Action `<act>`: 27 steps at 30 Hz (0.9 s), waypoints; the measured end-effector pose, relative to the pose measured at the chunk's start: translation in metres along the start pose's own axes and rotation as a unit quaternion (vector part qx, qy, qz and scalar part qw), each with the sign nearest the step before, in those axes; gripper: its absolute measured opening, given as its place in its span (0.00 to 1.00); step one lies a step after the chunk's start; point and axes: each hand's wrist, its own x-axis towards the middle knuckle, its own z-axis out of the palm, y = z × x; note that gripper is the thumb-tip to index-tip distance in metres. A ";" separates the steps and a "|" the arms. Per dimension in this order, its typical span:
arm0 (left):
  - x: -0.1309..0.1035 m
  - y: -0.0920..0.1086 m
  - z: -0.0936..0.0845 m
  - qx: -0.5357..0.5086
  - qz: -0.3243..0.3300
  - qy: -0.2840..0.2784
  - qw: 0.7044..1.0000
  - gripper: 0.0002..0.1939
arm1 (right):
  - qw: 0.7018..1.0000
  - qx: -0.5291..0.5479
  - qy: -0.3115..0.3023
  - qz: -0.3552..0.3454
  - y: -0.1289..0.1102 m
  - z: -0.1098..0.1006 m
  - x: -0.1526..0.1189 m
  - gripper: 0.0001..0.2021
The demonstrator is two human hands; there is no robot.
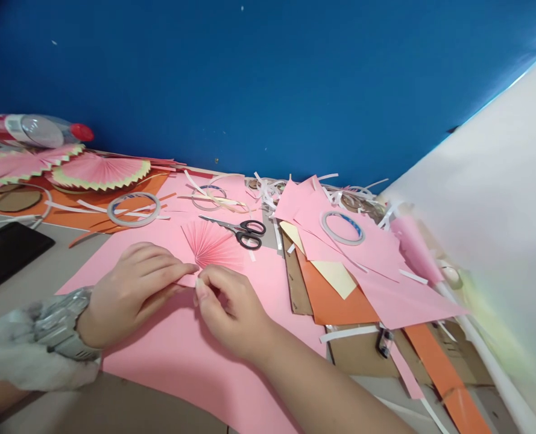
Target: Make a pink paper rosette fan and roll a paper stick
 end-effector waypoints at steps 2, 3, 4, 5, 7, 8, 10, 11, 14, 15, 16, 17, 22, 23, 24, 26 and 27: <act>-0.001 -0.001 0.000 0.028 0.020 0.016 0.999 0.11 | 1.000 -0.006 0.002 0.007 0.001 0.000 0.000 0.11; -0.001 -0.002 0.000 0.039 0.026 0.023 0.999 0.11 | 1.000 -0.012 0.003 0.008 0.001 0.000 0.000 0.11; -0.002 -0.002 0.000 0.050 0.030 0.028 0.998 0.11 | 1.000 -0.019 0.003 0.007 0.001 0.000 0.000 0.11; -0.002 -0.002 0.000 0.061 0.034 0.032 0.997 0.11 | 1.000 -0.026 0.004 0.006 0.001 0.000 0.000 0.11; -0.002 -0.003 0.000 0.085 0.041 0.034 0.995 0.11 | 0.999 -0.043 0.007 0.004 0.001 0.000 0.000 0.11; -0.002 -0.003 0.001 0.096 0.042 0.035 0.994 0.10 | 0.999 -0.052 0.010 0.004 0.001 0.000 0.000 0.11; -0.001 -0.003 0.001 0.114 0.042 0.036 0.992 0.10 | 0.997 -0.071 0.019 0.008 0.001 0.000 0.001 0.12; -0.001 -0.002 0.001 0.120 0.041 0.036 0.991 0.10 | 0.997 -0.079 0.021 0.013 0.001 0.000 0.001 0.11; 0.000 -0.002 0.001 0.129 0.038 0.037 0.990 0.09 | 0.994 -0.100 0.015 0.035 0.001 0.001 0.001 0.10; 0.000 -0.002 0.000 0.129 0.038 0.036 0.990 0.09 | 0.994 -0.105 0.013 0.040 0.001 0.001 0.001 0.10; 0.000 -0.002 0.000 0.129 0.038 0.034 0.990 0.09 | 0.993 -0.107 0.011 0.042 0.001 0.001 0.001 0.10; 0.000 -0.003 0.000 0.129 0.038 0.031 0.990 0.09 | 0.993 -0.107 0.009 0.039 0.001 0.001 0.001 0.10; -0.001 -0.004 0.001 0.126 0.035 0.024 0.991 0.09 | 0.996 -0.091 0.016 0.009 0.002 0.000 0.001 0.12; -0.001 -0.005 0.002 0.125 0.034 0.023 0.991 0.09 | 0.996 -0.089 0.018 0.005 0.002 0.000 0.001 0.12; -0.001 -0.005 0.002 0.124 0.033 0.024 0.991 0.09 | 0.996 -0.088 0.019 0.004 0.002 0.001 0.001 0.12; -0.001 -0.004 0.002 0.122 0.033 0.025 0.992 0.09 | 0.995 -0.094 0.015 0.010 0.002 0.001 0.001 0.11; -0.001 -0.004 0.002 0.121 0.033 0.025 0.992 0.09 | 0.995 -0.098 0.014 0.015 0.002 0.001 0.001 0.11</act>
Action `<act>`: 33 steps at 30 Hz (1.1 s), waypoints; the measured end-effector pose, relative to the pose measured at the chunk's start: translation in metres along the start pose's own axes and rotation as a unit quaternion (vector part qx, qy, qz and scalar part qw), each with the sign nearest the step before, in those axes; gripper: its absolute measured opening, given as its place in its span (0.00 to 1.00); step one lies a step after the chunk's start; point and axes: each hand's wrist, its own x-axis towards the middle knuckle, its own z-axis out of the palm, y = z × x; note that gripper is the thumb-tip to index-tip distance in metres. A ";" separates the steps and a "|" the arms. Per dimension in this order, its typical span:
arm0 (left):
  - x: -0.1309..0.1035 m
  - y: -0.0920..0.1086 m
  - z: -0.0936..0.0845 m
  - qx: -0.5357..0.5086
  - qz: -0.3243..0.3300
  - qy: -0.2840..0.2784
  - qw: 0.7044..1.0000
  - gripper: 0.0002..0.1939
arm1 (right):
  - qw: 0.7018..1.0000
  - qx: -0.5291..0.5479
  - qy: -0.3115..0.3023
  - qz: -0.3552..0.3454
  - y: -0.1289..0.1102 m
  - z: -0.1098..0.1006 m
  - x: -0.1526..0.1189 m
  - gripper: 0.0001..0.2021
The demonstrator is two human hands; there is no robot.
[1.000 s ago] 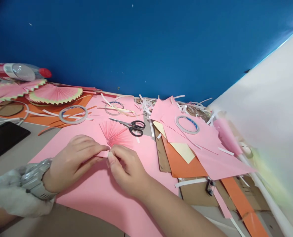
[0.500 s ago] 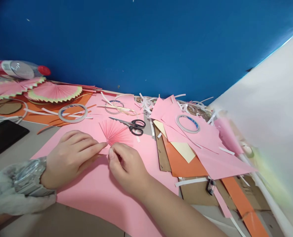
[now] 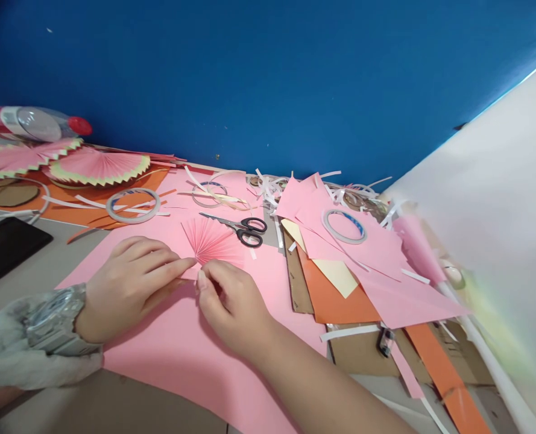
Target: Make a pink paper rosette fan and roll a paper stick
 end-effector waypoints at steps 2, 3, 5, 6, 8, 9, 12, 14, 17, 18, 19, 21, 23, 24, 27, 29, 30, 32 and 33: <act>0.000 0.000 0.000 -0.001 -0.002 0.001 1.000 0.09 | 1.000 -0.002 -0.004 0.006 0.000 0.000 0.000 0.11; 0.000 0.000 0.000 -0.001 -0.003 0.001 1.000 0.09 | 1.000 0.001 -0.004 0.005 0.000 0.000 0.000 0.11; 0.000 0.000 -0.001 0.000 -0.004 0.003 1.000 0.09 | 1.000 0.009 -0.001 -0.004 0.000 0.000 0.000 0.12; 0.000 0.000 -0.001 0.000 -0.002 0.004 1.000 0.09 | 1.000 0.012 0.000 -0.009 0.000 0.000 0.000 0.12; -0.001 0.000 -0.001 0.001 -0.001 0.006 1.000 0.09 | 1.000 0.015 0.001 -0.013 0.000 0.000 0.000 0.12; -0.001 0.000 -0.001 0.001 -0.001 0.006 1.000 0.09 | 1.000 0.013 0.000 -0.011 0.000 0.000 0.000 0.11; -0.001 0.000 0.000 0.003 -0.005 0.007 1.000 0.09 | 1.000 0.008 -0.007 0.003 -0.001 0.000 0.000 0.10; 0.000 0.001 0.000 -0.003 -0.005 0.009 1.000 0.09 | 1.000 0.008 -0.013 0.011 -0.002 0.000 0.000 0.10; 0.001 0.001 0.000 -0.027 -0.008 0.013 1.000 0.09 | 1.000 0.006 -0.013 0.016 -0.003 0.000 0.000 0.11; 0.001 0.000 -0.001 -0.035 -0.012 0.014 0.999 0.09 | 1.000 0.003 -0.011 0.016 -0.003 0.000 0.000 0.11; 0.002 0.000 -0.001 -0.039 -0.015 0.017 0.999 0.09 | 1.000 0.000 -0.009 0.016 -0.003 0.000 0.000 0.11; 0.001 0.000 -0.001 -0.041 -0.015 0.022 0.999 0.10 | 1.000 -0.006 -0.010 0.015 -0.004 0.000 0.000 0.11; 0.001 0.000 -0.002 -0.036 -0.010 0.020 0.999 0.12 | 1.000 -0.009 -0.013 0.015 -0.004 0.000 0.000 0.11; 0.001 0.001 -0.002 -0.032 -0.008 0.017 0.999 0.13 | 1.000 -0.008 -0.015 0.016 -0.004 0.000 0.000 0.11; 0.003 0.003 -0.003 -0.016 -0.012 0.021 1.000 0.14 | 1.000 -0.006 -0.019 0.018 -0.003 0.000 0.000 0.10; 0.004 0.005 -0.003 -0.010 -0.017 0.036 0.999 0.13 | 1.000 -0.006 -0.020 0.015 -0.003 0.001 0.000 0.10; 0.005 0.006 -0.004 -0.008 -0.019 0.043 0.999 0.13 | 1.000 -0.005 -0.020 0.013 -0.002 0.001 0.000 0.11; 0.006 0.007 -0.004 -0.006 -0.019 0.048 0.999 0.13 | 1.000 -0.002 -0.020 0.011 -0.002 0.001 0.000 0.11; 0.006 0.007 -0.004 -0.005 -0.018 0.048 0.999 0.13 | 1.000 0.000 -0.022 0.010 -0.002 0.001 0.000 0.11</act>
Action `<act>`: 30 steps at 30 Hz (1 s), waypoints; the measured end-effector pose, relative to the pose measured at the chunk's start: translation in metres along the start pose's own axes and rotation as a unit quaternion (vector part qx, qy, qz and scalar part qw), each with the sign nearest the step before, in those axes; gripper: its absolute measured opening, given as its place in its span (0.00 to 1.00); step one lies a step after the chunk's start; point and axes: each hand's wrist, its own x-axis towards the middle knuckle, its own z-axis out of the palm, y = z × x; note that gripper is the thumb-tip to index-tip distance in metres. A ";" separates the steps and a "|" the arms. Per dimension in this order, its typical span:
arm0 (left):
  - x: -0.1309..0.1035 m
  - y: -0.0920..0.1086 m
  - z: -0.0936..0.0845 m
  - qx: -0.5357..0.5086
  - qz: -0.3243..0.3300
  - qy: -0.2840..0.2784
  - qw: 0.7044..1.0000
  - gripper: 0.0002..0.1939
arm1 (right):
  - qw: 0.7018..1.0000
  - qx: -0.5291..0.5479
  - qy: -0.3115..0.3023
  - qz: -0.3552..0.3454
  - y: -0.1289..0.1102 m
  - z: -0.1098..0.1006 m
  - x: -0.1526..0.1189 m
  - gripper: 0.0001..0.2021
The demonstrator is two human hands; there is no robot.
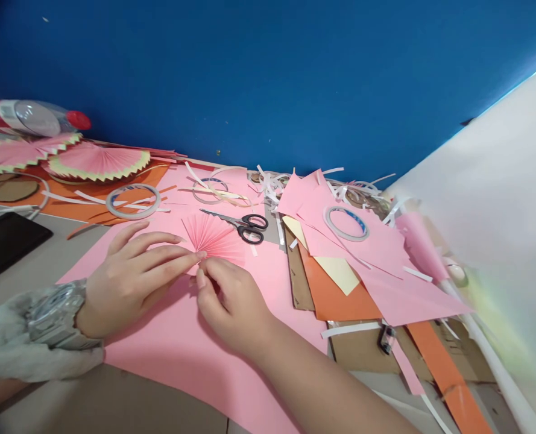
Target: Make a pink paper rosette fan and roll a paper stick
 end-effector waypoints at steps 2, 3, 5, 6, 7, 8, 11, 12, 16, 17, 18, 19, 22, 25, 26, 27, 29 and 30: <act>0.000 0.000 0.000 0.001 0.000 -0.002 1.000 0.13 | 1.000 0.000 -0.005 0.000 0.000 0.000 0.000 0.11; -0.001 -0.001 0.000 0.001 -0.001 -0.004 1.000 0.13 | 1.000 -0.001 -0.007 0.000 0.000 0.000 0.000 0.11; -0.001 -0.001 0.000 0.000 -0.004 -0.006 1.000 0.13 | 1.000 -0.003 -0.006 -0.002 0.000 0.000 0.000 0.11; -0.002 -0.001 0.001 -0.001 -0.006 -0.009 1.000 0.13 | 1.000 -0.003 -0.005 -0.004 0.000 -0.001 0.000 0.11; -0.002 -0.001 0.001 -0.002 -0.008 -0.010 1.000 0.13 | 1.000 -0.004 -0.004 -0.005 0.000 -0.001 0.000 0.11; -0.002 -0.001 0.001 -0.002 -0.008 -0.012 1.000 0.13 | 1.000 -0.004 -0.003 -0.007 0.001 -0.001 0.000 0.11; -0.002 -0.001 0.001 -0.003 -0.007 -0.014 1.000 0.13 | 1.000 -0.005 -0.006 -0.010 0.001 -0.001 0.000 0.11; -0.002 -0.001 0.001 -0.003 -0.007 -0.012 1.000 0.13 | 1.000 -0.004 -0.007 -0.009 0.001 -0.001 0.000 0.11; -0.002 -0.002 0.001 -0.004 -0.004 -0.011 1.000 0.13 | 1.000 0.000 -0.002 -0.006 0.000 -0.001 0.000 0.11; -0.002 -0.002 0.001 -0.002 -0.001 -0.010 1.000 0.13 | 1.000 0.002 -0.002 -0.004 0.000 0.000 0.000 0.10; -0.003 -0.002 0.001 -0.001 0.004 -0.009 1.000 0.13 | 1.000 0.003 -0.002 0.001 0.000 0.000 0.000 0.10; -0.003 -0.002 0.002 -0.001 0.009 -0.005 1.000 0.13 | 1.000 0.007 -0.003 0.008 -0.001 0.000 0.000 0.10; -0.004 -0.002 0.002 -0.014 0.018 -0.006 1.000 0.13 | 0.999 0.035 -0.010 0.032 -0.002 0.000 0.002 0.12; -0.004 -0.002 0.001 -0.025 0.016 -0.006 1.000 0.13 | 0.996 0.081 -0.025 0.030 -0.001 -0.002 0.004 0.13; -0.004 -0.002 0.001 -0.025 0.014 -0.003 1.000 0.12 | 0.995 0.094 -0.032 0.025 -0.001 -0.002 0.004 0.13; -0.004 -0.002 0.001 -0.025 0.013 0.002 1.000 0.12 | 0.994 0.105 -0.038 0.019 -0.001 -0.003 0.004 0.14; -0.004 -0.002 0.001 -0.028 0.015 0.008 0.999 0.12 | 0.993 0.112 -0.047 0.011 0.000 -0.004 0.003 0.14; -0.004 -0.003 0.001 -0.032 0.017 0.011 0.999 0.12 | 0.993 0.110 -0.049 0.009 0.000 -0.005 0.003 0.14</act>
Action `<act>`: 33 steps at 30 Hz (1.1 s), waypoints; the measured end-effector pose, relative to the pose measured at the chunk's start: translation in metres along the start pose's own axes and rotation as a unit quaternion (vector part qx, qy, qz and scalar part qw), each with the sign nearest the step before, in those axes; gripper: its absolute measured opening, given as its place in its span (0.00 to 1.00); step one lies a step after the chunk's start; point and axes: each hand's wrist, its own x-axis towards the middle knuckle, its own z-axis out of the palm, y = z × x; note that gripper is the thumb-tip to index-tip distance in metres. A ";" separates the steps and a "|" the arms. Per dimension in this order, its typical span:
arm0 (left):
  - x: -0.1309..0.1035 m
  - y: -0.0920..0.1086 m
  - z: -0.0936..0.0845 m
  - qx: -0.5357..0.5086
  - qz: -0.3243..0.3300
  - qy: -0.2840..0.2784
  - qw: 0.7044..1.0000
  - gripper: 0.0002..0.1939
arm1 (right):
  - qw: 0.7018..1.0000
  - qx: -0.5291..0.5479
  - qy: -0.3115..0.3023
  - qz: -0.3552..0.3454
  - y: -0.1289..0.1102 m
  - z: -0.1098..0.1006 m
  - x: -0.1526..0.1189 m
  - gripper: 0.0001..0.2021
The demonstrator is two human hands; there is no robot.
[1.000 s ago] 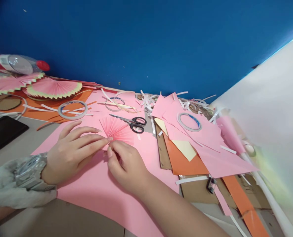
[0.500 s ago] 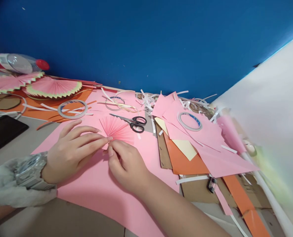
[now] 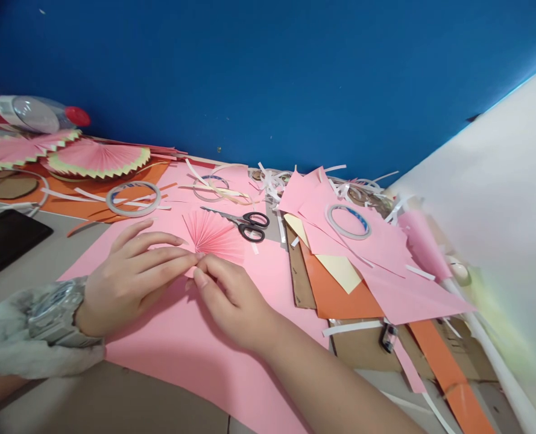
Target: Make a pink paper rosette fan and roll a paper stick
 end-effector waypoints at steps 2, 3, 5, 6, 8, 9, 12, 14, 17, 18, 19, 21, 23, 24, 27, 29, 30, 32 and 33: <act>0.000 0.000 0.000 -0.012 0.009 0.002 1.000 0.12 | 1.000 -0.006 -0.005 -0.002 0.000 0.000 -0.001 0.12; -0.001 0.000 0.000 -0.017 0.011 0.005 1.000 0.12 | 1.000 -0.009 -0.008 -0.005 0.000 0.001 -0.002 0.11; -0.001 0.000 0.000 -0.023 0.009 0.016 1.000 0.13 | 1.000 -0.010 -0.015 -0.019 0.000 0.001 -0.004 0.11; -0.001 0.000 0.000 -0.024 0.006 0.020 0.999 0.13 | 0.999 -0.009 -0.018 -0.026 0.000 0.002 -0.004 0.11; -0.001 0.001 0.000 -0.023 0.000 0.025 0.999 0.13 | 0.999 -0.009 -0.022 -0.034 0.001 0.002 -0.005 0.12; -0.001 0.001 0.000 -0.023 0.001 0.025 0.999 0.13 | 0.999 -0.008 -0.024 -0.034 0.001 0.002 -0.005 0.11; -0.001 0.001 -0.001 -0.022 0.016 0.021 0.999 0.13 | 0.999 -0.012 -0.030 -0.025 0.002 0.001 -0.004 0.11; -0.001 0.001 -0.001 -0.020 0.026 0.018 0.999 0.12 | 0.999 -0.009 -0.035 -0.027 0.002 0.001 -0.004 0.11; -0.001 0.000 -0.001 -0.017 0.027 0.019 0.999 0.12 | 0.999 0.003 -0.040 -0.031 0.002 0.001 -0.004 0.10; -0.001 0.000 -0.001 -0.017 0.025 0.020 0.999 0.12 | 0.999 0.007 -0.039 -0.031 0.002 0.001 -0.005 0.10; -0.001 0.000 -0.001 -0.017 0.024 0.018 0.999 0.12 | 0.999 0.010 -0.035 -0.032 0.003 0.001 -0.005 0.11; 0.000 0.001 -0.001 -0.019 0.022 0.016 0.999 0.12 | 0.999 0.015 -0.028 -0.035 0.003 0.002 -0.006 0.11; 0.000 0.001 -0.002 -0.019 0.020 0.015 1.000 0.12 | 0.999 0.014 -0.025 -0.035 0.003 0.002 -0.006 0.12; 0.000 0.001 -0.002 -0.018 0.019 0.016 1.000 0.12 | 0.999 0.011 -0.025 -0.034 0.003 0.002 -0.006 0.12; 0.000 0.002 -0.001 -0.018 0.019 0.021 0.999 0.12 | 0.999 -0.003 -0.028 -0.038 0.002 0.002 -0.005 0.12; 0.000 0.002 -0.001 -0.020 0.022 0.025 0.999 0.12 | 0.998 -0.016 -0.030 -0.047 0.002 0.001 -0.004 0.12; 0.000 0.003 0.000 -0.021 0.023 0.026 0.999 0.11 | 0.998 -0.022 -0.030 -0.054 0.002 0.001 -0.003 0.12; 0.000 0.002 0.000 -0.023 0.025 0.030 0.999 0.11 | 0.997 -0.029 -0.029 -0.064 0.002 0.001 -0.002 0.12; 0.000 0.002 0.000 -0.024 0.025 0.029 0.999 0.11 | 0.997 -0.031 -0.029 -0.066 0.002 0.001 -0.002 0.12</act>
